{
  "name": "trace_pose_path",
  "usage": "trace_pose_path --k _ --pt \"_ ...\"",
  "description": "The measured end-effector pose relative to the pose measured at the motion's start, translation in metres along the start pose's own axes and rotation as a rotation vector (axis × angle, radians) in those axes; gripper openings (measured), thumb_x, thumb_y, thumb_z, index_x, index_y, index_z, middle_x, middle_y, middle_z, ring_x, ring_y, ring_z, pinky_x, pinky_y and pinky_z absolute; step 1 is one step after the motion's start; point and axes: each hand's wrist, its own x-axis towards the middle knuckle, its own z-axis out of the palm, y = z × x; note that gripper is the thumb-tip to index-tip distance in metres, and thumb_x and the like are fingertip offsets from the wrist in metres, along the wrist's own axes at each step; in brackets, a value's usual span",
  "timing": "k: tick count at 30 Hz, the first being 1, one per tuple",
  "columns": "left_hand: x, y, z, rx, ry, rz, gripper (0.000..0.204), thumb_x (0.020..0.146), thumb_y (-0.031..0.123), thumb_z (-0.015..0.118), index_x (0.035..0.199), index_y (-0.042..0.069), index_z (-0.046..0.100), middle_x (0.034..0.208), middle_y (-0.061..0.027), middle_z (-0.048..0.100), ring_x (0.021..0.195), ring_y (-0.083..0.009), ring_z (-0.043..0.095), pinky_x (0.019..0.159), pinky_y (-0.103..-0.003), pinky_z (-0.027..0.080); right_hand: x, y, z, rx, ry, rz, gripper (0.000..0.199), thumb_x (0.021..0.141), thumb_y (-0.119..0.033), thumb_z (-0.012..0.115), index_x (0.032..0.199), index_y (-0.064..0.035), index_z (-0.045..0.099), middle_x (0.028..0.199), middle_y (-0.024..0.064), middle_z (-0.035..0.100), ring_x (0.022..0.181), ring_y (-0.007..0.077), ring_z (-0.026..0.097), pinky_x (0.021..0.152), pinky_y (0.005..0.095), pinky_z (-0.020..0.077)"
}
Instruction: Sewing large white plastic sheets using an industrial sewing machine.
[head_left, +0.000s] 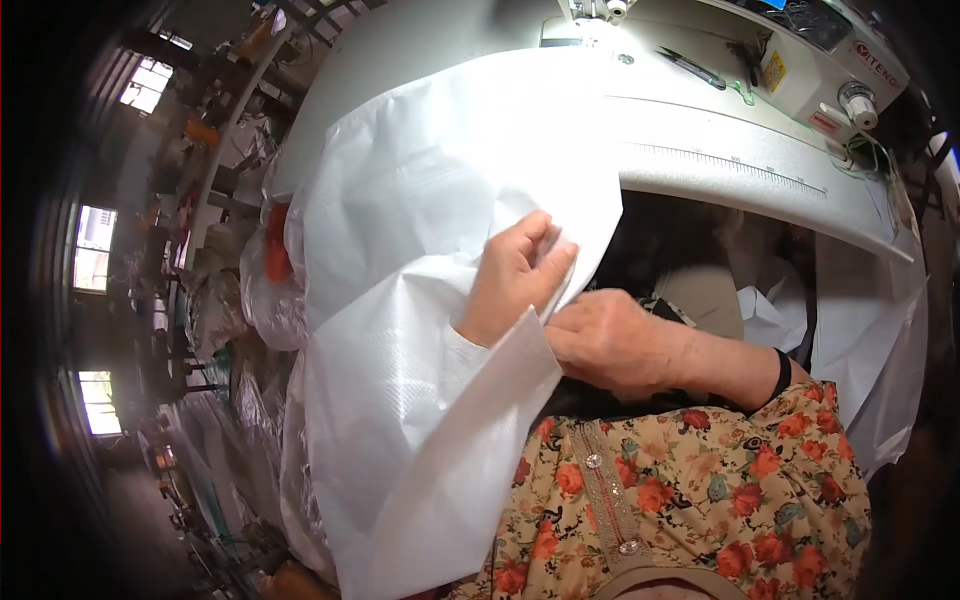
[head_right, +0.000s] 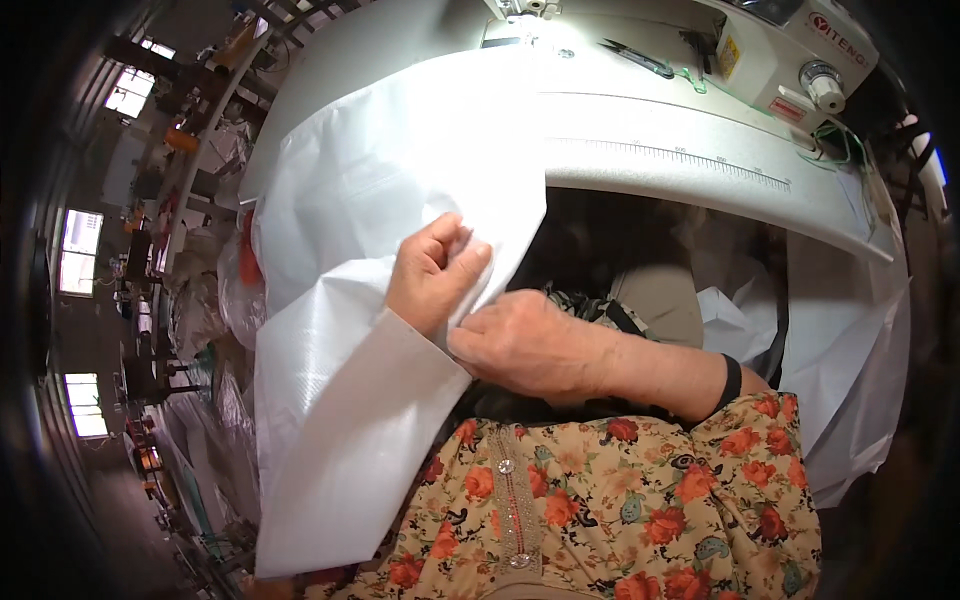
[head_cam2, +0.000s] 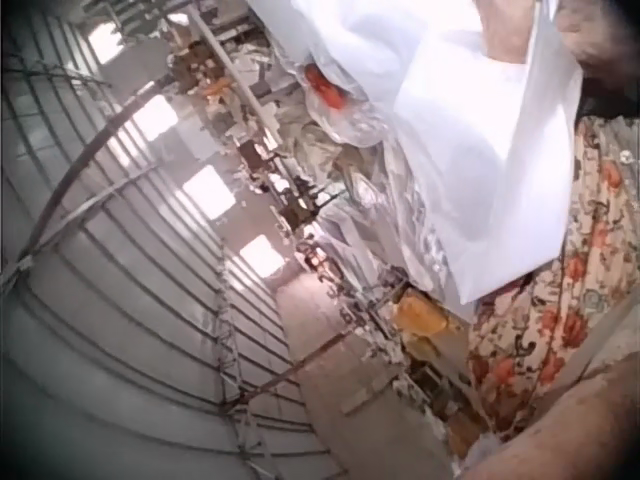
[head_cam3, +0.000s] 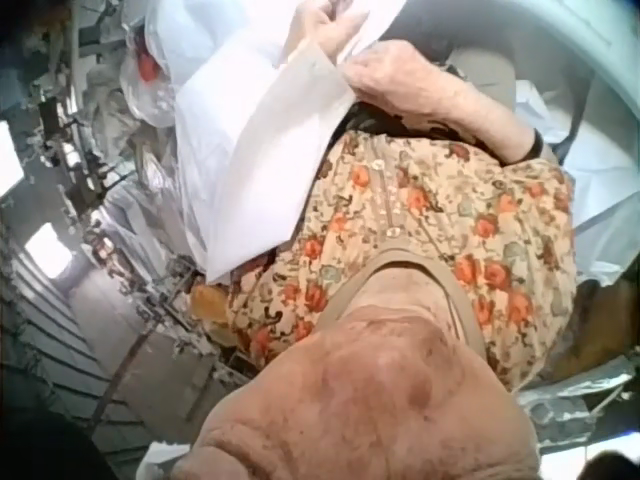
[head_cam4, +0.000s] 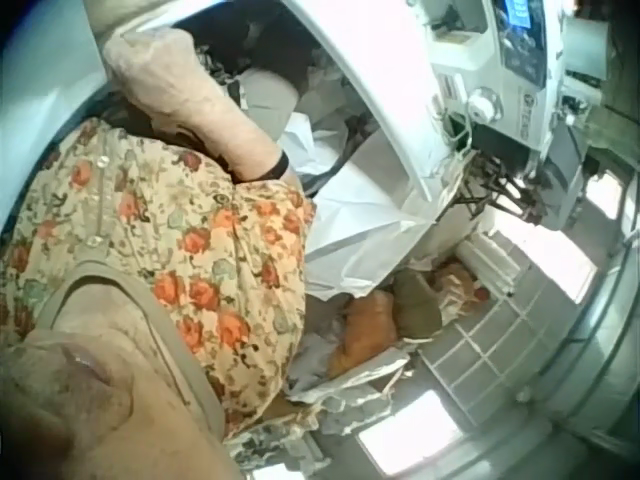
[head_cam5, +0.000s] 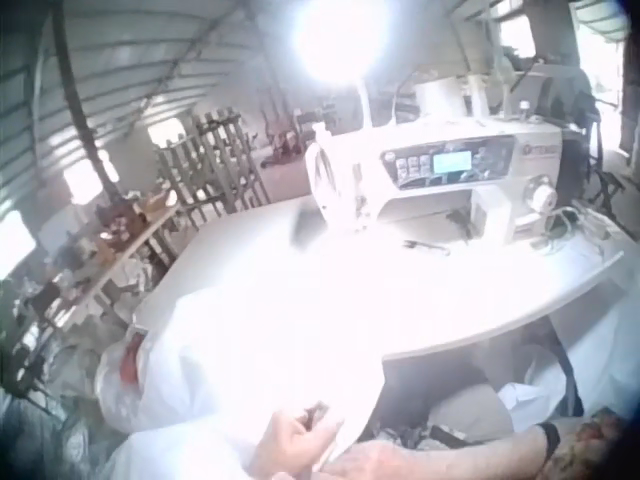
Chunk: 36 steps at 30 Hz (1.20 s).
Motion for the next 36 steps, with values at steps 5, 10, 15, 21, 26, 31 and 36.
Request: trace_pose_path --k 5,10,15,21,26,31,36 --pt "0.016 0.026 -0.036 0.16 0.004 -0.054 0.015 0.088 0.01 0.063 0.079 0.003 0.054 0.068 0.0076 0.045 0.063 -0.0018 0.037 0.055 -0.02 0.03 -0.007 0.065 -0.008 0.3 0.516 0.693 0.019 0.089 -0.02 0.06 0.089 -0.0012 0.057 0.075 0.0159 0.063 0.065 0.03 0.063 0.06 0.0377 0.0489" --pt "0.031 0.088 -0.062 0.509 -0.096 0.119 0.012 0.088 0.008 0.061 0.082 -0.001 0.057 0.063 0.0022 0.046 0.06 -0.0045 0.039 0.053 -0.023 0.031 0.081 0.086 0.016 0.2 0.067 0.493 0.027 0.087 -0.015 0.046 0.1 -0.0001 0.064 0.096 0.0225 0.066 0.088 0.0372 0.063 0.079 0.0427 0.0493" --pt "0.047 0.113 -0.037 1.171 -0.273 0.543 0.005 0.081 0.002 0.06 0.079 -0.001 0.056 0.072 -0.0137 0.06 0.06 -0.0272 0.056 0.057 -0.034 0.045 0.134 0.132 0.053 0.399 0.121 -0.057 0.021 0.078 -0.007 0.053 0.093 -0.0012 0.066 0.093 0.02 0.066 0.086 0.0337 0.063 0.08 0.041 0.0493" --pt "0.025 0.038 -0.031 1.279 -0.263 0.651 0.005 0.077 0.001 0.059 0.081 0.003 0.055 0.069 -0.0104 0.055 0.063 -0.0265 0.059 0.055 -0.036 0.046 0.068 0.14 0.109 0.283 0.011 0.003 0.02 0.078 -0.008 0.054 0.093 -0.0002 0.066 0.092 0.0203 0.066 0.086 0.0343 0.063 0.079 0.0416 0.0494" --pt "-0.002 -0.016 -0.04 1.255 0.045 0.616 0.008 0.072 0.004 0.056 0.077 0.006 0.051 0.069 -0.0083 0.051 0.065 -0.024 0.058 0.055 -0.036 0.047 0.085 0.091 -0.016 0.093 -0.909 0.238 0.022 0.082 -0.018 0.059 0.087 0.0018 0.067 0.081 0.0217 0.065 0.075 0.0365 0.061 0.071 0.0425 0.0485" --pt "-0.005 -0.02 -0.025 1.132 0.142 0.542 0.012 0.074 0.004 0.06 0.076 0.006 0.049 0.068 -0.0089 0.049 0.063 -0.0256 0.057 0.053 -0.038 0.045 0.09 0.135 -0.118 -0.529 -0.234 0.378 0.013 0.081 -0.011 0.057 0.082 -0.0012 0.064 0.081 0.0179 0.066 0.077 0.0352 0.064 0.071 0.0406 0.0499" --pt "-0.001 -0.032 -0.017 1.042 0.223 0.507 0.016 0.074 0.004 0.064 0.078 0.006 0.049 0.068 -0.0097 0.049 0.063 -0.0275 0.056 0.054 -0.04 0.044 0.077 0.197 -0.143 -0.65 -0.042 0.334 0.015 0.087 -0.016 0.055 0.093 -0.0023 0.06 0.085 0.0155 0.065 0.083 0.0336 0.063 0.076 0.044 0.0499"
